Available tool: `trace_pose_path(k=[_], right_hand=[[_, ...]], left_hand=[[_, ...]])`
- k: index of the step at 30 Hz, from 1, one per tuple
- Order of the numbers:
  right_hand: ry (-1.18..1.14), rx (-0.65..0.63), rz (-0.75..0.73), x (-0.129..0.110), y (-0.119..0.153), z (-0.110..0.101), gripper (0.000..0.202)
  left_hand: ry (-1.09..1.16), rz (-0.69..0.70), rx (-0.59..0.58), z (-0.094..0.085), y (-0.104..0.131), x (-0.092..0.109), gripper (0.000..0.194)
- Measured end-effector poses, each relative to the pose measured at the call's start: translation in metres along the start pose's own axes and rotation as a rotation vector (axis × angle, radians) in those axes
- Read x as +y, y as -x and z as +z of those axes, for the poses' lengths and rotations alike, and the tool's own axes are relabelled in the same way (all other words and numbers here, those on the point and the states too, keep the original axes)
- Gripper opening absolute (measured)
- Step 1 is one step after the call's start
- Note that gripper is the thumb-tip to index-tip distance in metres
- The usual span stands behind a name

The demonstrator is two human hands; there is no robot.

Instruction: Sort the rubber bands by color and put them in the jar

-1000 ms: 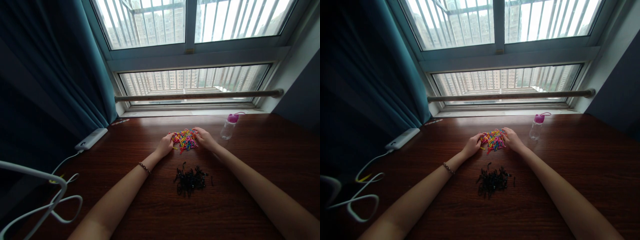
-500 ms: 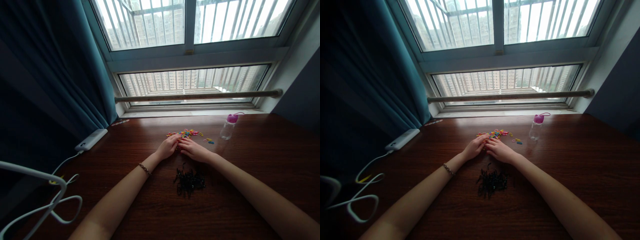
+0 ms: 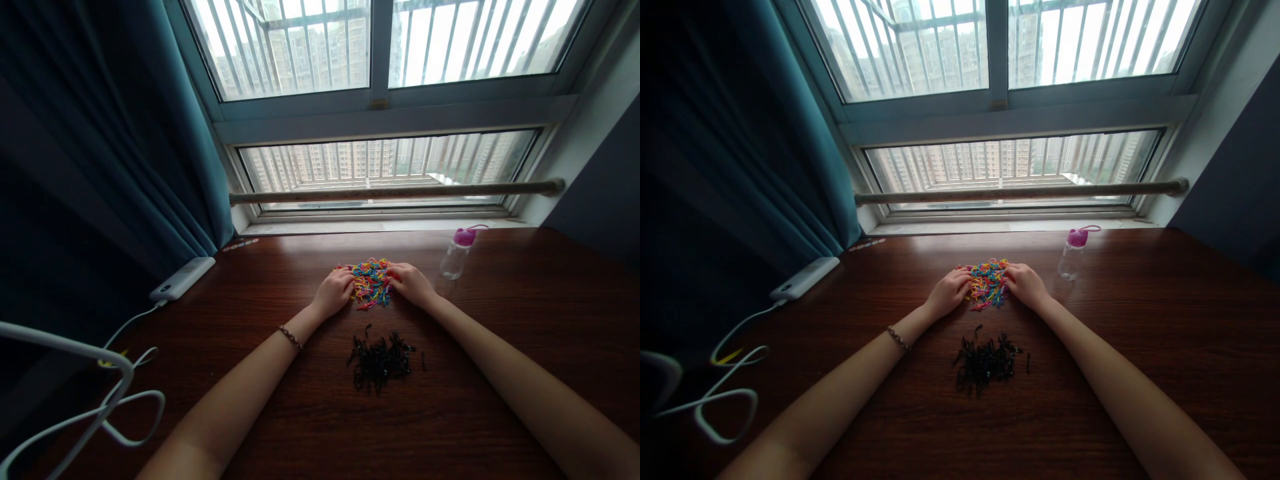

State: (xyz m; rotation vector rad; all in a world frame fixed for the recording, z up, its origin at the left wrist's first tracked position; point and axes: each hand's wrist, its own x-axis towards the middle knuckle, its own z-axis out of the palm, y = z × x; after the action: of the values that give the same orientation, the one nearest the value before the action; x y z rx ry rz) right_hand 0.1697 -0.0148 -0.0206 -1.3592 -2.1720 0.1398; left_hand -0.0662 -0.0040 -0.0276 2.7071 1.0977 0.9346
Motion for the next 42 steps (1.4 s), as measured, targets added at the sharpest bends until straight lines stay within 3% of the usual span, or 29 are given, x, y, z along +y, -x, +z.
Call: trace_pose_path(k=[7,11,14,21,28,33,38,42], right_hand=[[0.037,0.098,0.097,0.005,0.0,0.003,0.018],[0.024,0.139,0.124,0.008,-0.001,0.005,0.022],[-0.01,0.173,0.151,0.01,-0.001,0.006,0.024],[-0.33,0.261,0.169,0.011,-0.006,0.005,0.024],[-0.399,0.275,0.248,0.01,-0.005,0.001,0.02],[-0.192,0.29,0.342,0.015,-0.005,0.0,0.024],[0.156,0.189,0.461,0.019,0.0,0.0,0.033],[0.12,0.148,0.457,0.019,-0.001,0.001,0.037]], left_hand=[[0.07,0.007,0.031,-0.003,0.0,0.003,0.023],[0.141,0.191,-0.117,-0.009,0.0,0.012,0.03],[0.142,0.241,-0.191,-0.012,0.0,0.016,0.028],[0.083,0.165,-0.076,-0.005,0.0,0.007,0.021],[0.039,0.101,0.009,-0.001,0.0,0.003,0.021],[0.037,0.038,0.036,-0.001,0.002,0.002,0.02],[0.042,-0.041,0.048,0.0,0.003,0.0,0.019],[0.085,-0.077,0.076,0.0,0.002,0.0,0.02]])
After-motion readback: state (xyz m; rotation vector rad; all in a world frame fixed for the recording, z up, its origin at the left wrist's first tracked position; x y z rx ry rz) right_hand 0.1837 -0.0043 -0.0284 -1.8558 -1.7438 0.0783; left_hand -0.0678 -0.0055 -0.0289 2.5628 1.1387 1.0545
